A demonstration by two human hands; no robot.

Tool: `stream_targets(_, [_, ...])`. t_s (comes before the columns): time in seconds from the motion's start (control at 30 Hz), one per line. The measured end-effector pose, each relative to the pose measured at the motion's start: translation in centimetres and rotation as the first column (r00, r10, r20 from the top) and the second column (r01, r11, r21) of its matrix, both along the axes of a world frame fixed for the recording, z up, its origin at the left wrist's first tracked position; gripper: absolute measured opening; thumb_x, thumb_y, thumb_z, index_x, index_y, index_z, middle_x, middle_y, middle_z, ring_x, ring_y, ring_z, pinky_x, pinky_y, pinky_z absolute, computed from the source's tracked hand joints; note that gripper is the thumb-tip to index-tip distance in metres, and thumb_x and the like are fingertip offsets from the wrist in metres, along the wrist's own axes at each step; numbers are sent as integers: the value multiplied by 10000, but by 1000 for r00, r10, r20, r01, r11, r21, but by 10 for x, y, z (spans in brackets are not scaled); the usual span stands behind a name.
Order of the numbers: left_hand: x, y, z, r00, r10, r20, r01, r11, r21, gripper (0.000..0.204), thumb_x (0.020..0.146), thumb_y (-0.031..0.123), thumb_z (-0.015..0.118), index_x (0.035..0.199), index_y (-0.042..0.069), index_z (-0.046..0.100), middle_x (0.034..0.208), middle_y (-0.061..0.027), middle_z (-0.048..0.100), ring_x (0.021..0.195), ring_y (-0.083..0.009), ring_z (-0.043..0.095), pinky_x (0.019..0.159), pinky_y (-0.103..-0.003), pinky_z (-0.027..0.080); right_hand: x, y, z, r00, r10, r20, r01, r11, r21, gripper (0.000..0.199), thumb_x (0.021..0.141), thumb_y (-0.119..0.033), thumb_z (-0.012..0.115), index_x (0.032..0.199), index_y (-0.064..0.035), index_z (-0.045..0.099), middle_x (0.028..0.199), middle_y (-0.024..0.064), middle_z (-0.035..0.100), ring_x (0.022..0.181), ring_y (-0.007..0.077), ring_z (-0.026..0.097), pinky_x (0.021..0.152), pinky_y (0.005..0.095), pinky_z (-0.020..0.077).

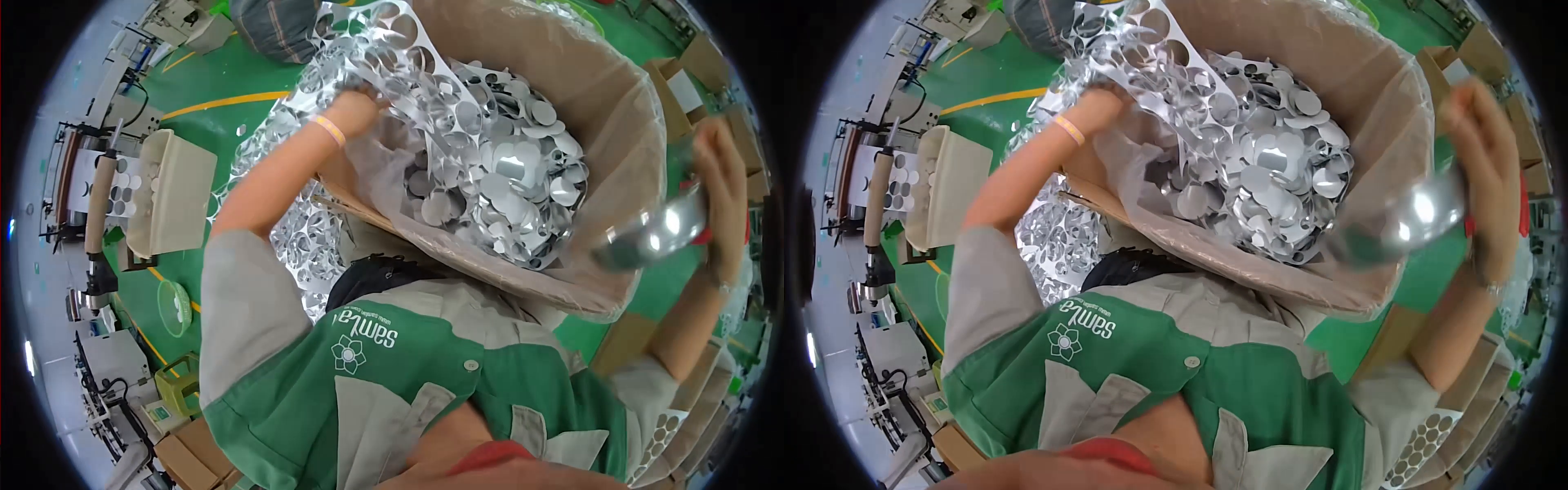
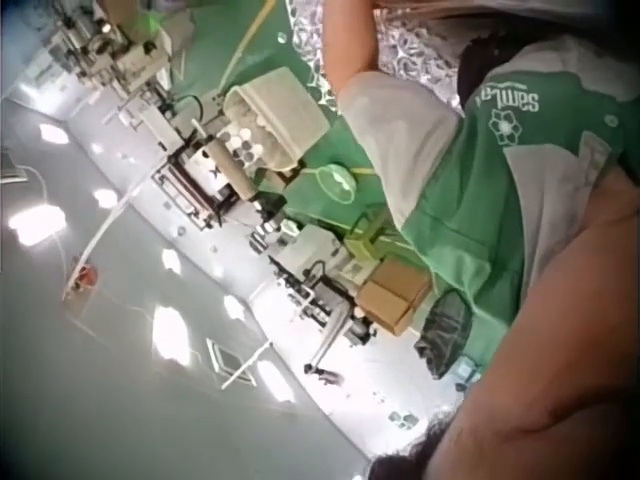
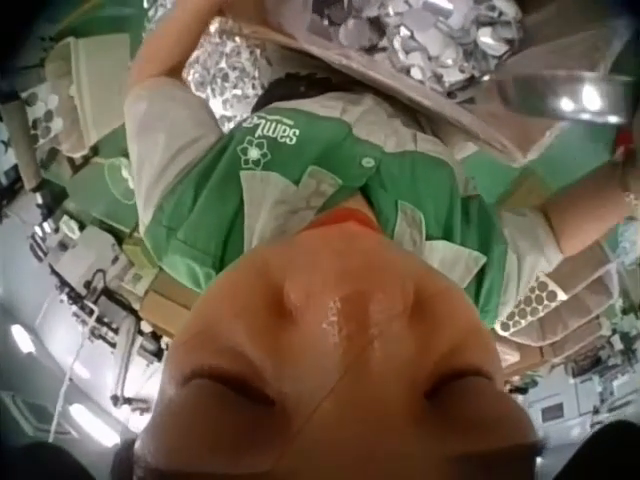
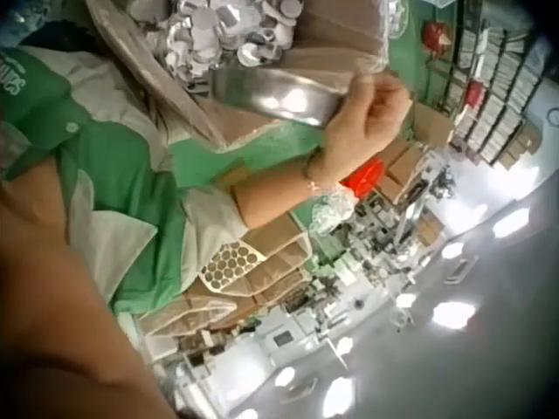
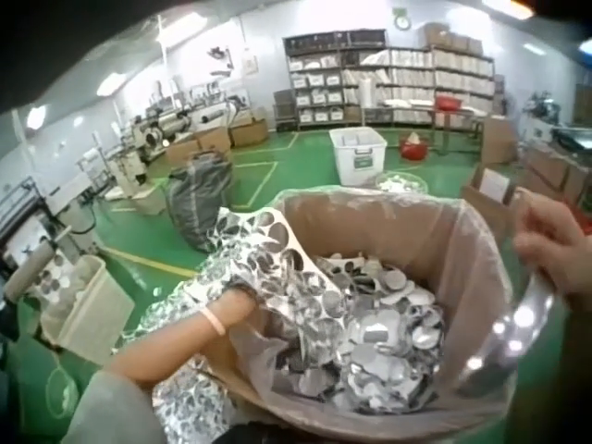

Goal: Sorting through stamped metal sheets and placing scrap pieces into a large collection bin.

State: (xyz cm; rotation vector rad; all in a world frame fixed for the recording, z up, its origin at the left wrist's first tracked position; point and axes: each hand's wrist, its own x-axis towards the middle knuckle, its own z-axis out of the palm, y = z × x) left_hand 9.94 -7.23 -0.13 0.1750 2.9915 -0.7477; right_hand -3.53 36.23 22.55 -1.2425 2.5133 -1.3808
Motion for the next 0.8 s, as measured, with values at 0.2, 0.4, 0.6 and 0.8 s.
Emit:
stream_targets(0.2, [-6, -8, 53, 999, -19, 35, 18, 999, 35, 117, 682, 140, 538, 721, 158, 647, 753, -53, 620, 779, -213, 593, 726, -362, 396, 84, 0, -43, 921, 373, -114, -85, 477, 875, 444, 652, -443, 644, 804, -43, 525, 534, 119, 522, 523, 272, 546, 491, 352, 393])
stream_targets(0.4, [13, -3, 101, 975, 96, -200, 21, 858, 514, 219, 761, 139, 418, 901, 119, 585, 807, -84, 608, 757, -247, 579, 697, -380, 420, 112, 0, -106, 880, 468, 84, -245, 296, 923, 499, 638, -494, 623, 855, -54, 529, 538, 116, 551, 549, 271, 577, 495, 361, 413])
stream_targets(0.6, [29, -27, 105, 805, 307, -507, -16, 867, 499, 199, 753, 214, 541, 926, 135, 598, 751, -84, 611, 688, -273, 582, 587, -377, 446, 114, 7, -125, 876, 483, -5, -254, 469, 846, 237, 756, -355, 549, 752, -120, 576, 528, 90, 546, 514, 261, 559, 449, 374, 401])
stream_targets(0.8, [51, 35, 106, 992, 82, 95, -123, 784, 608, 290, 701, 283, 602, 946, 128, 610, 898, -70, 602, 833, -232, 568, 716, -348, 445, 119, 17, -122, 932, 362, -5, -223, 585, 780, 212, 811, -308, 501, 869, -136, 610, 536, 104, 541, 508, 262, 549, 453, 367, 398])
